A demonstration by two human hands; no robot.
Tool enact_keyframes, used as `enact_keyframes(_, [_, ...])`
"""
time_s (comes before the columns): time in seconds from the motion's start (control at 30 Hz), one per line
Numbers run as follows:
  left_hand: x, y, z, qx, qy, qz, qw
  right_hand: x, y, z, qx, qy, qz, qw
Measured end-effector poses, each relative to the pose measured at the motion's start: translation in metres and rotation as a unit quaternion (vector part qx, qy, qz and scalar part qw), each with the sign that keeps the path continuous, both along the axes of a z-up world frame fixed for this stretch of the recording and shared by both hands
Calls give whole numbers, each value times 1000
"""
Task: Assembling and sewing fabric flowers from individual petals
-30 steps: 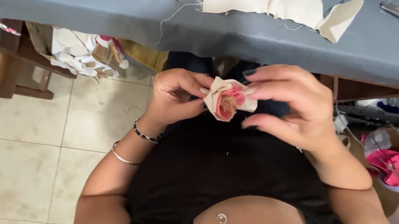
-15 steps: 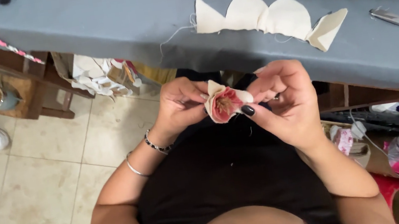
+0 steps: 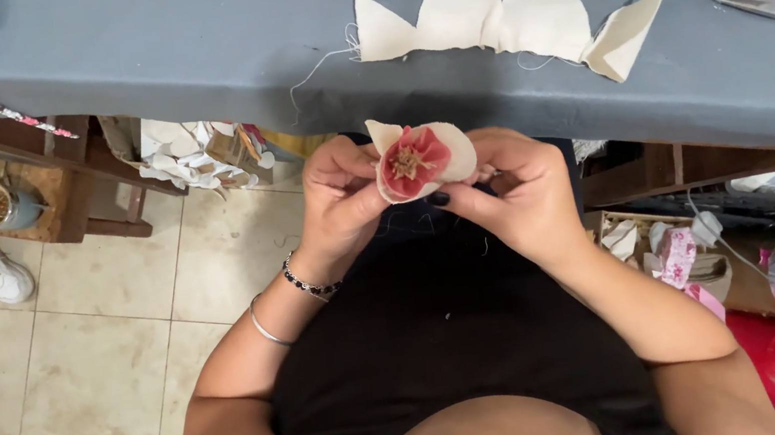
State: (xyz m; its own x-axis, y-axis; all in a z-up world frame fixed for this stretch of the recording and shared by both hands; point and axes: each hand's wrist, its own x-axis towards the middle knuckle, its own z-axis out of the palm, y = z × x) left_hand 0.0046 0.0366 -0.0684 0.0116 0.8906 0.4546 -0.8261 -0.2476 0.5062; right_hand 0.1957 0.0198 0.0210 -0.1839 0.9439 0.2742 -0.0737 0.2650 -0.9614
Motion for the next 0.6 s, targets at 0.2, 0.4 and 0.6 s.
enact_keyframes(0.2, [8,-2,2,-7,4,11,1000,-5,5,9,120,-118,-53,984])
enact_keyframes(0.4, [9,-2,12,3,2,10,1000,-9,-1,18,182,-165,-84,966])
enact_keyframes(0.6, [2,-7,-1,12,41,13,999,-8,-6,20,219,-172,-76,957])
